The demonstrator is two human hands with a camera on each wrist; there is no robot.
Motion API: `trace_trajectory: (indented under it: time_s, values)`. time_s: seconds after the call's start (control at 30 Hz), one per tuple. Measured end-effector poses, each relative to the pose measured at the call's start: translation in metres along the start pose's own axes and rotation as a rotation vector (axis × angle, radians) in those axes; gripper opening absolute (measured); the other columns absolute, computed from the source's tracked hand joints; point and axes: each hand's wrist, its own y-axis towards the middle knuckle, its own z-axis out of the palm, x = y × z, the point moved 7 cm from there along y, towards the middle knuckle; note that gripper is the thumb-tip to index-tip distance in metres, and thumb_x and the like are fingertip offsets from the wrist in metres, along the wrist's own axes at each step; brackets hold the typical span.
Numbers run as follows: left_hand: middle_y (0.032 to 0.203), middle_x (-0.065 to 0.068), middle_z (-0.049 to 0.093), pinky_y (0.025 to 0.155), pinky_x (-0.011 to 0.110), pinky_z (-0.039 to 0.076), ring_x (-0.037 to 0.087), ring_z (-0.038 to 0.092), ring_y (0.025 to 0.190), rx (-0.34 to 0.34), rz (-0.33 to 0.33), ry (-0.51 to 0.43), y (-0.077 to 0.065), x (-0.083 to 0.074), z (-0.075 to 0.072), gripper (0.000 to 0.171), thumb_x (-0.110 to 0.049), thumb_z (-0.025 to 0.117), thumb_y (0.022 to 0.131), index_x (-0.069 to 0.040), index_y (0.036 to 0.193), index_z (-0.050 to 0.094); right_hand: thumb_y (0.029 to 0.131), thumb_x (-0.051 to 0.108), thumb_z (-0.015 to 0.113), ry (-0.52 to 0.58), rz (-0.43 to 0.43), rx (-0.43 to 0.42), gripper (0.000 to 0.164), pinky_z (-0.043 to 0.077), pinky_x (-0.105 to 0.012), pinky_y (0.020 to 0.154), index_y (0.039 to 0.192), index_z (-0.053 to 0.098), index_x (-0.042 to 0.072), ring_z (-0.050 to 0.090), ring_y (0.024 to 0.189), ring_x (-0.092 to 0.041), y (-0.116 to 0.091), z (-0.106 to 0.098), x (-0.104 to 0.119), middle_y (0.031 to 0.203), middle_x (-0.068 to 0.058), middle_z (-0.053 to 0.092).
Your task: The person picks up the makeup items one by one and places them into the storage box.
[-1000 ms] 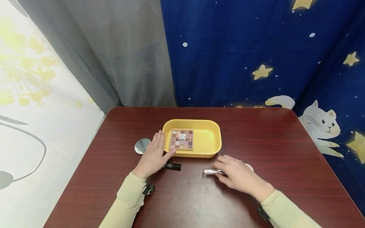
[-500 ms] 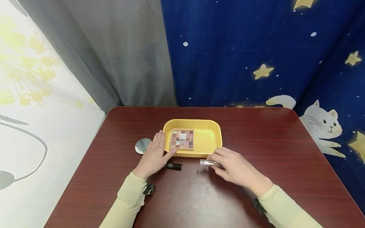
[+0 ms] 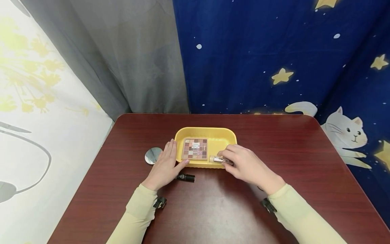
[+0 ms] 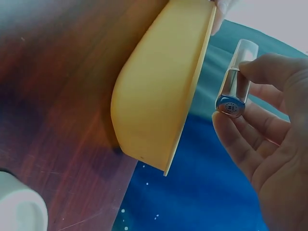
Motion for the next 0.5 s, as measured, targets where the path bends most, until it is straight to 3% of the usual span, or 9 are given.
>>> trace_trajectory:
  time_s: [0.5]
  values:
    - [0.167, 0.016, 0.008, 0.119, 0.054, 0.019, 0.030, 0.008, 0.154, 0.000, 0.003, 0.021, 0.000, -0.001, -0.001, 0.094, -0.063, 0.045, 0.100, 0.001, 0.160, 0.011, 0.088, 0.014, 0.075, 0.006, 0.108, 0.171, 0.018, 0.049, -0.031, 0.068, 0.106, 0.074, 0.017, 0.058, 0.074, -0.014, 0.023, 0.024, -0.029, 0.093, 0.006, 0.063]
